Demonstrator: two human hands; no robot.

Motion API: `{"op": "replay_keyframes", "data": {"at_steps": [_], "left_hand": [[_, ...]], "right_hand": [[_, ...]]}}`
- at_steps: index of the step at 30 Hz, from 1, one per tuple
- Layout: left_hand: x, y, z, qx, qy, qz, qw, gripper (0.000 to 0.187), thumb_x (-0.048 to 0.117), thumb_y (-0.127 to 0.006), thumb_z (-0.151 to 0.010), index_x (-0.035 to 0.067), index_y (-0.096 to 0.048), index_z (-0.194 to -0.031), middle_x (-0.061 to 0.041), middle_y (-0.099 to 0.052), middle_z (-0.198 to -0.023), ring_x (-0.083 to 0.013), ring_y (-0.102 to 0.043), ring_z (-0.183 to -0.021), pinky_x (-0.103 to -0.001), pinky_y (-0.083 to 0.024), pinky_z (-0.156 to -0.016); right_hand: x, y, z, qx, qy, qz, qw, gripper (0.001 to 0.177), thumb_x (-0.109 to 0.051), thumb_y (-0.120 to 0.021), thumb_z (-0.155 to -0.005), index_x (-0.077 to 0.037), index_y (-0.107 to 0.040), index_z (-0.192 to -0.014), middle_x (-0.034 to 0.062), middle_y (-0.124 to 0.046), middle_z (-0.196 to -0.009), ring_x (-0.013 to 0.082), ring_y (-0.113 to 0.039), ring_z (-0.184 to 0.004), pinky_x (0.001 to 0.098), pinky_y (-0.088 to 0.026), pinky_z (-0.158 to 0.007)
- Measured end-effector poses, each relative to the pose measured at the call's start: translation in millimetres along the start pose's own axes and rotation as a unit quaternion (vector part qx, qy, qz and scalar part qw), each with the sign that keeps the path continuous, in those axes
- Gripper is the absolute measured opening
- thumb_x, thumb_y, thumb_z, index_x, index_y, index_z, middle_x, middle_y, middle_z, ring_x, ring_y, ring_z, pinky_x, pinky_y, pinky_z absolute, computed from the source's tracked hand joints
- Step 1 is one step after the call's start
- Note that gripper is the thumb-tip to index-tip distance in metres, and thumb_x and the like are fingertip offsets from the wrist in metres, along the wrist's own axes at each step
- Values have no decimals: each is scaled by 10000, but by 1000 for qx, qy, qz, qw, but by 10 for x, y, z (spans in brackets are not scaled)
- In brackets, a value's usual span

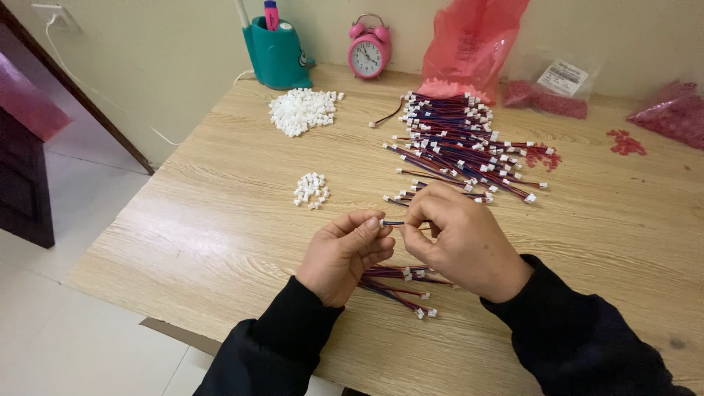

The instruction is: Assembling electronic wire harnesses by inserting wires into plastic connector housings

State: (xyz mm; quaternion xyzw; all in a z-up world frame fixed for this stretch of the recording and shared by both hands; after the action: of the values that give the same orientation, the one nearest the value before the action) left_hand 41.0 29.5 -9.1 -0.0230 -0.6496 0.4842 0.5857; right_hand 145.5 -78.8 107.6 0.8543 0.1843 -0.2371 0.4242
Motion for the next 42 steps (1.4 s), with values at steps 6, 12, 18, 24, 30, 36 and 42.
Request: {"op": "replay_keyframes", "data": {"at_steps": [6, 12, 18, 24, 30, 36, 42], "left_hand": [[-25, -15, 10, 0, 1, 7, 1000, 228, 113, -659, -903, -12, -639, -1093, -172, -722, -894, -247, -736, -787, -361, -616, -734], [-6, -35, 28, 0, 4, 19, 1000, 233, 109, -653, -908, -21, -639, -1100, -166, -723, -882, -251, -738, -780, -365, -618, -730], [-39, -44, 29, -7, 0, 15, 1000, 225, 101, -656, -902, -7, -645, -1099, -172, -727, -906, -247, -737, -793, -359, -614, -740], [-32, -63, 29, -8, -3, 22, 1000, 224, 96, -649, -907, -21, -640, -1099, -183, -727, -894, -258, -738, -788, -370, -617, -735], [-28, -56, 26, -14, -2, 27, 1000, 202, 92, -633, -919, -13, -643, -1092, -189, -725, -899, -257, -737, -793, -358, -619, -728], [-22, -64, 39, -15, -3, 26, 1000, 204, 94, -639, -917, -17, -648, -1088, -193, -728, -905, -262, -738, -801, -368, -617, -735], [-63, -60, 16, 4, -22, -11, 1000, 217, 91, -668, -893, -14, -655, -1082, -172, -722, -908, -260, -736, -792, -354, -619, -722]], "right_hand": [[-44, 4, -16, -15, 13, -8, 1000, 110, -74, -685, -798, -91, -644, -697, 70, -650, -800, 215, -612, -639, 285, -502, -547], [-112, 24, -2, -7, 3, -26, 1000, 70, -54, -708, -784, -95, -695, -729, 52, -670, -831, 193, -648, -689, 263, -529, -594], [-101, 20, 0, 0, 13, -14, 1000, 123, -69, -717, -791, -103, -670, -683, 59, -649, -786, 206, -641, -675, 274, -516, -587], [-112, 44, -10, -1, 6, -22, 1000, 162, -83, -722, -798, -116, -669, -648, 30, -658, -763, 169, -643, -672, 253, -513, -594], [-140, 47, -9, -7, 17, -10, 1000, 166, -86, -710, -814, -94, -652, -659, 62, -654, -776, 218, -656, -681, 278, -523, -604], [-176, 59, -14, -4, 10, -5, 1000, 185, -88, -713, -812, -104, -651, -638, 29, -667, -772, 189, -657, -667, 264, -527, -608], [-124, 25, -1, -16, 10, 10, 1000, 164, -100, -702, -821, -106, -650, -666, 46, -665, -797, 222, -667, -683, 288, -530, -605]]}}
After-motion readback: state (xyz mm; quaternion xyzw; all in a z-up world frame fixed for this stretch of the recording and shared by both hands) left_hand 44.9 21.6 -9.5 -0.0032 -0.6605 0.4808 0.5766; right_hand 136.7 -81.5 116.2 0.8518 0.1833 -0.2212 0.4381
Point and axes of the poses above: each hand's wrist, its own z-axis away from the middle knuckle, its own y-axis out of the back of the hand, x = y × z, the point moved 5 cm from there along -z, towards the middle knuckle
